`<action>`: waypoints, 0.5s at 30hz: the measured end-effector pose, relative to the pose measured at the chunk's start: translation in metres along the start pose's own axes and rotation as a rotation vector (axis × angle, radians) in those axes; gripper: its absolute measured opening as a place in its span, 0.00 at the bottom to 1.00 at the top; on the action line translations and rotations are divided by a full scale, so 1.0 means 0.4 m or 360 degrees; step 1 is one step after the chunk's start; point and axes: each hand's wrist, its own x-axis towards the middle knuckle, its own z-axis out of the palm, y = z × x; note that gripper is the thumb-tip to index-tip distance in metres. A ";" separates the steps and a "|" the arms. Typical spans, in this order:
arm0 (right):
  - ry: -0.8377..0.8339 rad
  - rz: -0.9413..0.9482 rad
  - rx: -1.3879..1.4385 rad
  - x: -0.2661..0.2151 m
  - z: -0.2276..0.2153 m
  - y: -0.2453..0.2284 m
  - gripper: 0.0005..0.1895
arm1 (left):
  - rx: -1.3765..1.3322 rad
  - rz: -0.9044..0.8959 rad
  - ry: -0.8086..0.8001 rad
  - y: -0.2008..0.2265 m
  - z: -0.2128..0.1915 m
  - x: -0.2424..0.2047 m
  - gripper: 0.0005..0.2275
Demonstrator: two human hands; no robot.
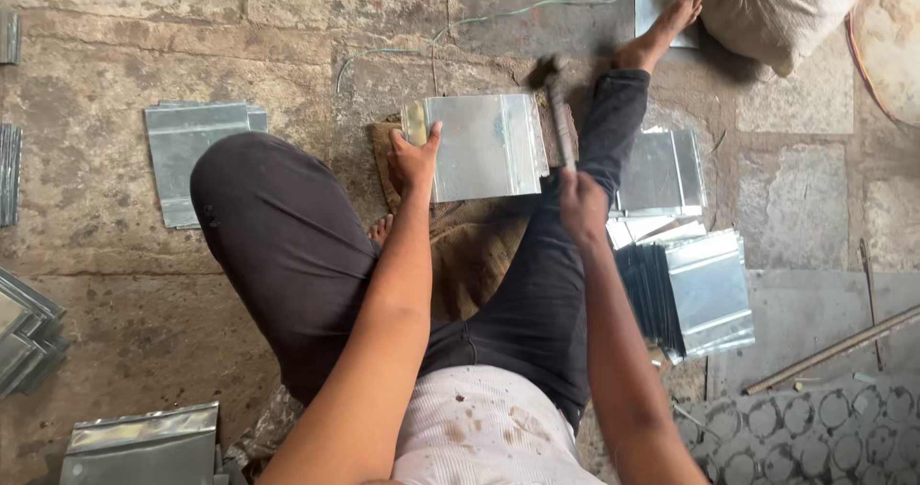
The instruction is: The person sits on the floor and uses a hammer to repeatedly strike a metal sheet placed on a brick. They adjust the sheet's position and flip it over to work on different areas, then place the finished piece aside.
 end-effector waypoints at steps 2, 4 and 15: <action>0.0152 0.0101 0.0254 -0.014 -0.012 -0.035 0.25 | -0.0019 -0.0031 -0.0022 0.009 -0.001 0.018 0.41; 0.0237 0.0002 0.0497 -0.055 0.053 -0.063 0.22 | -0.0049 -0.0070 -0.0084 0.017 0.015 0.032 0.40; 0.0130 0.0046 0.0265 -0.127 0.043 -0.121 0.22 | -0.0066 0.0009 0.0077 0.039 0.047 0.142 0.38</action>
